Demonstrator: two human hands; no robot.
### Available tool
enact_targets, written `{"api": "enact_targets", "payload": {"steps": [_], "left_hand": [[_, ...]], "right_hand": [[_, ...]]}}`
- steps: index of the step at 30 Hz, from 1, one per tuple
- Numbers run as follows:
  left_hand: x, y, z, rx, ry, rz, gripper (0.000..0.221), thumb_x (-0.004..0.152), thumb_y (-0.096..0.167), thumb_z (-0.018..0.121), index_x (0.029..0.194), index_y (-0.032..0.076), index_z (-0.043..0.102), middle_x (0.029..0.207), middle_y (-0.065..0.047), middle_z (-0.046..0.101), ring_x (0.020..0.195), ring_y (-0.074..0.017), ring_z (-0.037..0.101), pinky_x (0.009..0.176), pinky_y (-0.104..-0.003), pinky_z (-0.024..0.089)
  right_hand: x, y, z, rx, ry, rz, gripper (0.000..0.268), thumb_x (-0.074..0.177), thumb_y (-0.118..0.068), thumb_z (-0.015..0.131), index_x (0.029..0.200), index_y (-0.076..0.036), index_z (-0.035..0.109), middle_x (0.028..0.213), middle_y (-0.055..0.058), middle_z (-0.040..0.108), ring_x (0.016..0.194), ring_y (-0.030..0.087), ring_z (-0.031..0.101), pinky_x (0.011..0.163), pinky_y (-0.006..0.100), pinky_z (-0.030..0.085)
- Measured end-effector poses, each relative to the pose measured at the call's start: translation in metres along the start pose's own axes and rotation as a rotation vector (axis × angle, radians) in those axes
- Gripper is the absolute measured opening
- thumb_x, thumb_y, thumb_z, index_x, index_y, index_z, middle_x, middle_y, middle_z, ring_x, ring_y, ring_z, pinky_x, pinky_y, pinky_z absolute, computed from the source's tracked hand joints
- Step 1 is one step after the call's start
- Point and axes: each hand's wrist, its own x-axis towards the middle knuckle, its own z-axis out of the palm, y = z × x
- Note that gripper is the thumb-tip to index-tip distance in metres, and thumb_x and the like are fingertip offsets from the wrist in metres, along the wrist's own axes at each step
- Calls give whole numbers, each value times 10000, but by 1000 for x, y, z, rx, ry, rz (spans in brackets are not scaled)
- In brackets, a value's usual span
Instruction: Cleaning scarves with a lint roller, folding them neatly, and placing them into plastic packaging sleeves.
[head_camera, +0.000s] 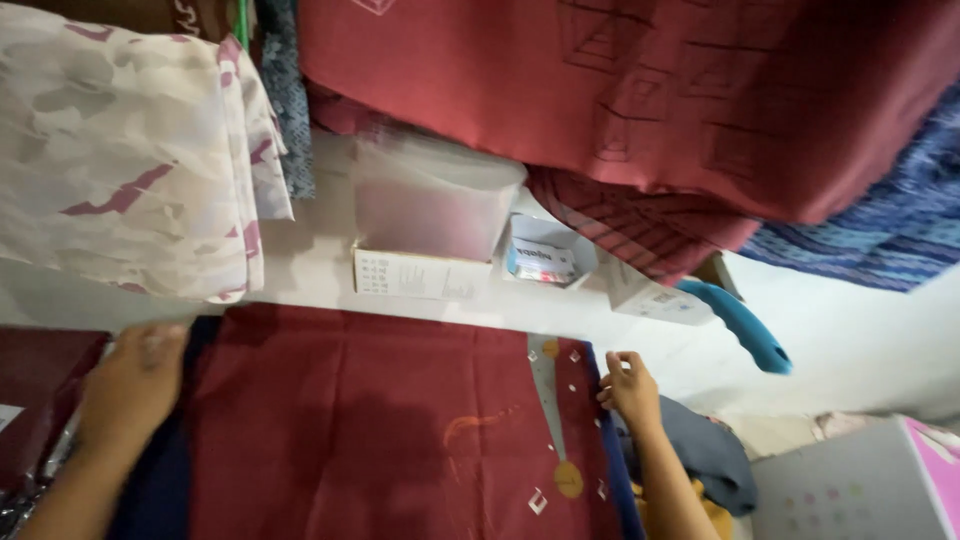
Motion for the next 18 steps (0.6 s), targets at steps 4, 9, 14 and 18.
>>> {"api": "enact_targets", "payload": {"steps": [4,9,14,18], "left_hand": [[-30,-67,-9,380,-337,-108,712,1025,697,278,1213,156,701,1228,-138,730,1137,-424,681,968,-479,531],[-97,-64,-6,670,-710,-256,951,943,845,109,1172,294,850,1249,128,829,1185,-96,768,1086,-287,525],[-158,-52,-8,132,-342,-64,470,887,609,563,837,181,749,763,-12,794,738,-263,741,727,-347,565],[-160,-62,25,-137,-108,-45,374,926,498,611,1071,162,688,894,-40,793,834,-263,756,752,-371,563]], "right_hand": [[-23,24,-45,-260,-141,89,366,1012,-330,603,993,11,733,643,127,662,507,221,581,498,322,454],[-117,2,-64,-515,-470,212,441,991,-349,720,787,40,752,605,103,662,486,194,633,488,270,535],[-122,79,-46,-720,-197,-160,335,771,-429,835,690,-120,734,655,36,726,637,242,699,700,334,579],[-100,113,-44,-753,-204,-290,325,781,-460,809,738,-139,777,692,54,759,677,253,731,711,338,583]]}}
